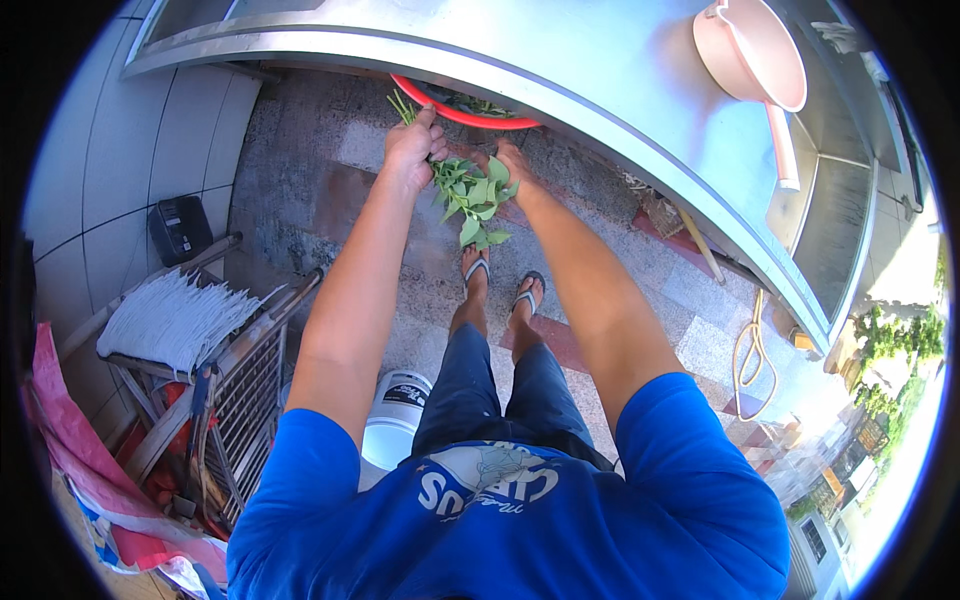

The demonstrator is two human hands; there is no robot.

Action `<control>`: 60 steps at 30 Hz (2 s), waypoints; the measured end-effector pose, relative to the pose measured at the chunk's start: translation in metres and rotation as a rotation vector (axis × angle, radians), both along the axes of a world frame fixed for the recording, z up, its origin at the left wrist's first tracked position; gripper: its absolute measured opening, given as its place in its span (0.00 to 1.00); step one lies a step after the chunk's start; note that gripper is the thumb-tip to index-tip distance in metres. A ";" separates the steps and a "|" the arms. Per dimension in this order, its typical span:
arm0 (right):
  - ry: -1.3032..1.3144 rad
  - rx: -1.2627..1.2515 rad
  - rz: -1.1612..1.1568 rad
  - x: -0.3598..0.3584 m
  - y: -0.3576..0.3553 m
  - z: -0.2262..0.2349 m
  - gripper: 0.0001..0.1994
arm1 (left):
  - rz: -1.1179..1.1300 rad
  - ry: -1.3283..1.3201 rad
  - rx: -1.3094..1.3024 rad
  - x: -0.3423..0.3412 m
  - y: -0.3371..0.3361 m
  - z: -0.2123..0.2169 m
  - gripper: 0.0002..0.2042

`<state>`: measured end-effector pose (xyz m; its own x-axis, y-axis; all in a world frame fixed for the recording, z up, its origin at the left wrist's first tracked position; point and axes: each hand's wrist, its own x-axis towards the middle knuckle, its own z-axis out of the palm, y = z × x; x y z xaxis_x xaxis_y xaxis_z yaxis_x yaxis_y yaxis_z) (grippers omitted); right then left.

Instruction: The person washes a mortar and pestle, then picks leaves from potted plants and places them into the mortar. The person later uses a knife to cut stems from a leafy plant and gathers the cuttings into a bowl.

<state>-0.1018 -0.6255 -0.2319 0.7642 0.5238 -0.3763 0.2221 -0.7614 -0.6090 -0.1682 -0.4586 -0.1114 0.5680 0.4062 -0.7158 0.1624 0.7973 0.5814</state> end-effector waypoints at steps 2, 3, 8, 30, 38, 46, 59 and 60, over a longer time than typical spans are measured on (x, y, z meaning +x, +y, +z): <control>0.145 0.109 -0.027 0.009 0.016 0.004 0.24 | 0.038 -0.005 -0.038 -0.003 -0.001 -0.006 0.09; 0.213 0.173 -0.044 0.014 0.026 0.009 0.24 | 0.031 0.017 -0.047 -0.002 -0.001 -0.003 0.09; 0.720 0.349 -0.497 0.020 0.054 -0.010 0.14 | -0.013 -0.030 -0.054 0.002 -0.004 0.015 0.08; 0.865 0.115 -0.597 -0.103 -0.117 -0.007 0.15 | 0.064 0.110 -0.041 0.005 0.010 0.012 0.11; 0.438 -0.329 -0.250 -0.141 -0.264 0.030 0.12 | 0.066 0.148 -0.040 -0.002 0.020 -0.014 0.10; 0.378 -0.444 -0.082 -0.110 -0.302 0.133 0.16 | -0.045 0.195 0.077 -0.050 0.013 -0.009 0.13; 0.723 -0.261 0.437 -0.072 -0.229 0.195 0.12 | 0.031 0.849 0.563 -0.399 -0.241 0.022 0.25; 0.801 -0.204 0.467 -0.073 -0.230 0.202 0.11 | 0.070 0.877 0.549 -0.421 -0.276 0.034 0.25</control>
